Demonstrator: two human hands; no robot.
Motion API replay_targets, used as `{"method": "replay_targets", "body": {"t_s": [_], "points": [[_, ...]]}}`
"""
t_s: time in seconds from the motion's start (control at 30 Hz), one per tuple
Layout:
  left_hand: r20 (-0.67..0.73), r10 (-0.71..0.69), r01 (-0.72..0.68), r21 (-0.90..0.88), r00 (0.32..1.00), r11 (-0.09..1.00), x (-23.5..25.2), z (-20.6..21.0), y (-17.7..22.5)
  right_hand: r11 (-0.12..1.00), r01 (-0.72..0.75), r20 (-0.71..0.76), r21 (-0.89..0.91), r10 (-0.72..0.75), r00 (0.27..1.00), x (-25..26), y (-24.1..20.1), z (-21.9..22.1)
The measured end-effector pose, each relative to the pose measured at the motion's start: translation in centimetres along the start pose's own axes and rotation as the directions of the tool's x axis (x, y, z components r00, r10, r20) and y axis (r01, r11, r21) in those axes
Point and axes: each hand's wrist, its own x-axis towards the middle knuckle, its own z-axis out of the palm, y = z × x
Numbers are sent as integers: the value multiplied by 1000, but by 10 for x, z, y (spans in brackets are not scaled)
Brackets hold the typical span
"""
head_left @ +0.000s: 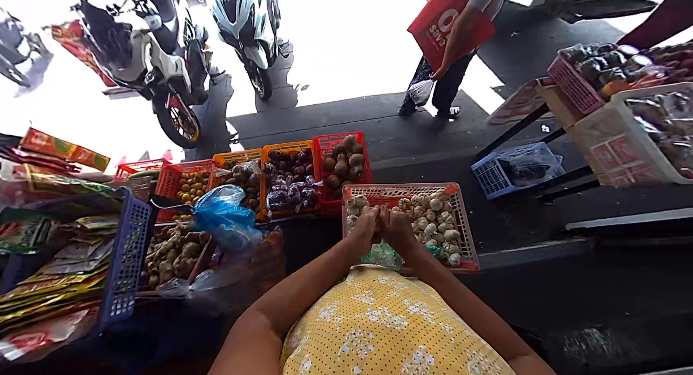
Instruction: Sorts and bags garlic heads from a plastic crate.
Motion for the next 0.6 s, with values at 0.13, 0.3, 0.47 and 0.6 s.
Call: {"method": "replay_targets", "body": {"t_s": [0.13,0.3,0.47,0.6], "points": [[160,-100,136,-230,982,964,10,-7,2,990,-52,-100,131,65,993,-3,26,2],[156,-131,175,-316,979,932,15,-14,7,835,-250,69,491,248,966,-3,54,0],[132,-139,176,-335,981,926,21,-13,-1,964,-56,43,258,47,998,-14,29,-6],[212,-89,128,-177,973,976,12,-14,-2,984,-177,222,15,169,960,-8,3,-8]]}}
